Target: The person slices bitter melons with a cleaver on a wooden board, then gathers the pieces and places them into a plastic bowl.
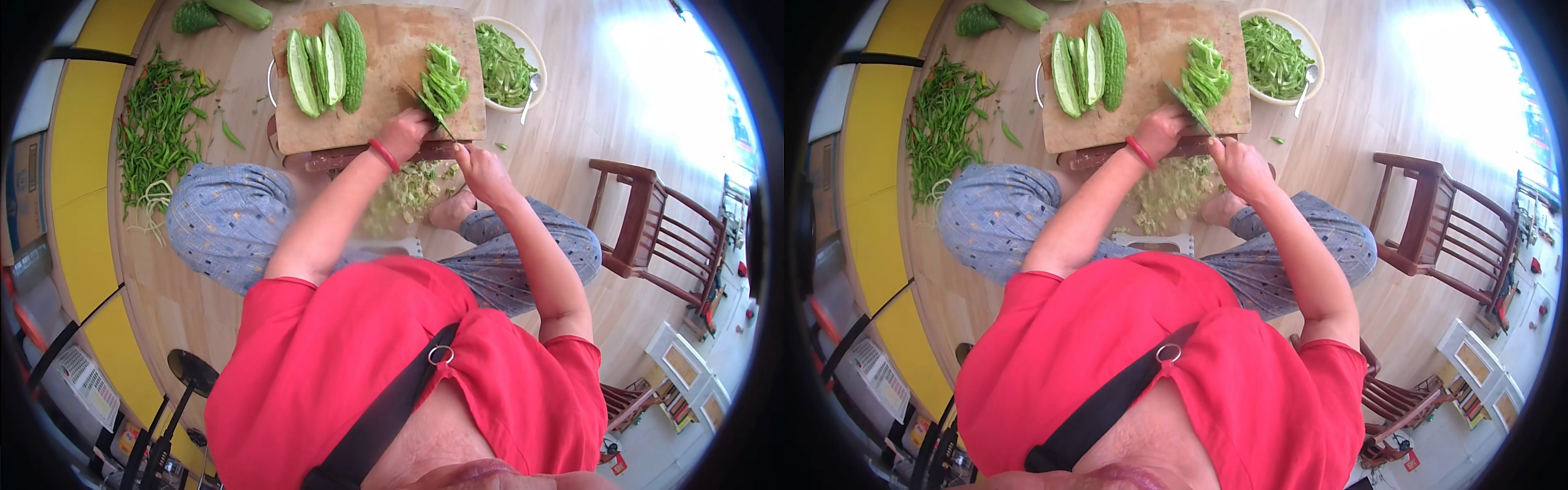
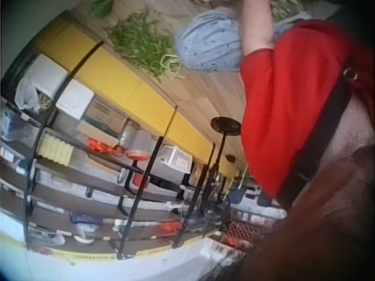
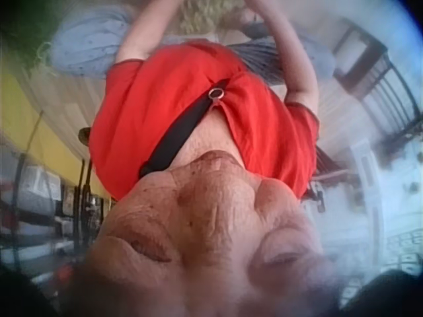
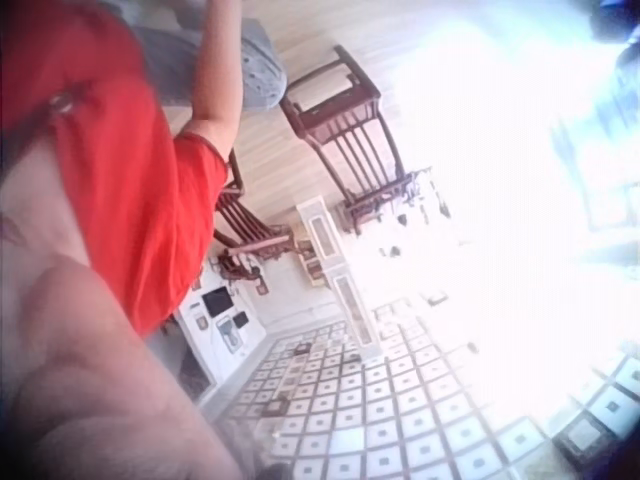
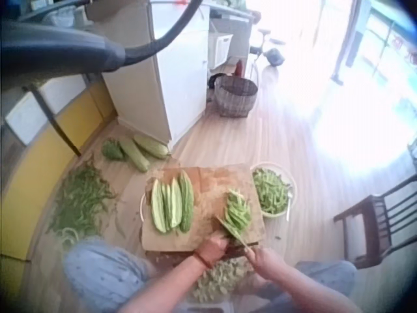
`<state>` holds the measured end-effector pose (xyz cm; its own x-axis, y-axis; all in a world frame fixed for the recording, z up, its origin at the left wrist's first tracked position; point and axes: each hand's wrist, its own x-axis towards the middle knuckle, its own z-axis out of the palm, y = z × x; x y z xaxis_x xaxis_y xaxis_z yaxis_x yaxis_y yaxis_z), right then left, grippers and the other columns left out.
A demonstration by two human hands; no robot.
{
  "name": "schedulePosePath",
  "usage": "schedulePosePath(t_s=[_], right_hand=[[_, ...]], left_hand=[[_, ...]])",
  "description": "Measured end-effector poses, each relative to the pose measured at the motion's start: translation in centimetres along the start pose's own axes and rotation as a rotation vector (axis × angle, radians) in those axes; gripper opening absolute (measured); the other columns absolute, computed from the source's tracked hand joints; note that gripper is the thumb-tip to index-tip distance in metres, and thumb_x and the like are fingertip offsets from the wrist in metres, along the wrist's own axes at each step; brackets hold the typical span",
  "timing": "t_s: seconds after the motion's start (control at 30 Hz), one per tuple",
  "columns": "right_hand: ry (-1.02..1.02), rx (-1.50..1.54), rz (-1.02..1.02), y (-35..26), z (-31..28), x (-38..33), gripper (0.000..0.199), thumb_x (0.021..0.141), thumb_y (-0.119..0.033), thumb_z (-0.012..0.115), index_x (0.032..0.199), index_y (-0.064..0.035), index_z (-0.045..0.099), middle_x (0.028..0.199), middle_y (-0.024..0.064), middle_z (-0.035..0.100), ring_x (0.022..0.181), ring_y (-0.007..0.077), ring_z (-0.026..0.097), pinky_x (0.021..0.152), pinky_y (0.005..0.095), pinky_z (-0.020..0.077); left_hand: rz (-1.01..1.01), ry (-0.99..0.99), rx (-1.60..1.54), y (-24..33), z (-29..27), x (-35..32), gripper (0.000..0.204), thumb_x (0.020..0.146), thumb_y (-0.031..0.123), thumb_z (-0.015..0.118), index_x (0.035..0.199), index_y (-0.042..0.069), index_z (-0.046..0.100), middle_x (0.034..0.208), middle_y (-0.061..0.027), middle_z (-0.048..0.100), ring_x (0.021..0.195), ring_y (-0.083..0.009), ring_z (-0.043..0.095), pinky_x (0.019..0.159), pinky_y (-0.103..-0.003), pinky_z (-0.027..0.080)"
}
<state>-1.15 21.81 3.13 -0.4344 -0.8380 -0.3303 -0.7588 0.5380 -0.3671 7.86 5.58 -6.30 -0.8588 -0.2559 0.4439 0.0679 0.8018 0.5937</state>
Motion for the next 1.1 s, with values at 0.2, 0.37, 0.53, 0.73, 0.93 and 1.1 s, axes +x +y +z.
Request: schedulePosePath(t_s=[0.2, 0.37, 0.53, 0.73, 0.93, 1.1], right_hand=[[0.124, 0.076, -0.016, -0.6, 0.5, 1.1, 0.032, 0.093, -0.027, 0.038, 0.087, -0.0018, 0.057, 0.071, 0.0224, 0.059, 0.067, 0.0419, 0.057, 0.058, 0.0487, 0.0457], [0.033, 0.174, 0.101, -0.5, -0.5, -0.2, 0.037, 0.093, -0.032, 0.038, 0.084, 0.0001, 0.056, 0.074, 0.0254, 0.059, 0.071, 0.0442, 0.057, 0.064, 0.0503, 0.0450], [0.060, 0.125, 0.037, 0.3, 1.5, 1.8, 0.041, 0.092, -0.034, 0.039, 0.081, 0.0013, 0.056, 0.076, 0.0261, 0.059, 0.072, 0.0441, 0.057, 0.065, 0.0509, 0.0447], [0.062, 0.263, 0.128, -0.5, -0.5, 0.4, 0.045, 0.092, -0.037, 0.037, 0.080, 0.0013, 0.057, 0.076, 0.0264, 0.059, 0.074, 0.0450, 0.056, 0.068, 0.0511, 0.0433], [0.050, 0.114, -0.026, -0.2, -0.5, 1.1, 0.037, 0.093, -0.031, 0.036, 0.085, 0.0000, 0.055, 0.076, 0.0250, 0.059, 0.073, 0.0429, 0.057, 0.065, 0.0503, 0.0447], [0.070, 0.025, -0.090, -0.2, 0.2, 0.6, 0.023, 0.092, -0.020, 0.038, 0.095, -0.0012, 0.051, 0.076, 0.0215, 0.059, 0.069, 0.0398, 0.058, 0.059, 0.0479, 0.0460]], left_hand=[[-0.019, -0.009, 0.010, -0.1, -0.2, -0.1, 0.010, 0.070, 0.010, 0.061, 0.079, 0.008, 0.065, 0.085, -0.0083, 0.061, 0.078, -0.0259, 0.059, 0.066, -0.036, 0.050], [-0.029, 0.069, -0.050, -0.3, 0.2, -0.3, 0.011, 0.069, 0.010, 0.061, 0.079, 0.009, 0.065, 0.084, -0.0074, 0.061, 0.078, -0.0253, 0.059, 0.066, -0.035, 0.050], [-0.027, 0.028, -0.026, -0.6, 0.6, -0.3, 0.011, 0.069, 0.009, 0.061, 0.079, 0.008, 0.065, 0.086, -0.0069, 0.061, 0.078, -0.0254, 0.059, 0.066, -0.035, 0.050], [-0.053, 0.100, -0.028, 0.0, 0.2, -0.3, 0.010, 0.069, 0.007, 0.060, 0.078, 0.008, 0.065, 0.083, -0.0064, 0.060, 0.078, -0.0253, 0.059, 0.065, -0.034, 0.050], [-0.015, 0.109, 0.006, -0.5, 0.6, -0.2, 0.006, 0.069, 0.007, 0.059, 0.074, 0.008, 0.063, 0.081, -0.0068, 0.060, 0.073, -0.0258, 0.058, 0.061, -0.035, 0.049], [-0.035, 0.098, 0.049, 0.0, 0.4, -0.3, 0.006, 0.068, 0.006, 0.059, 0.073, 0.008, 0.063, 0.080, -0.0069, 0.059, 0.073, -0.0266, 0.058, 0.061, -0.036, 0.049]])
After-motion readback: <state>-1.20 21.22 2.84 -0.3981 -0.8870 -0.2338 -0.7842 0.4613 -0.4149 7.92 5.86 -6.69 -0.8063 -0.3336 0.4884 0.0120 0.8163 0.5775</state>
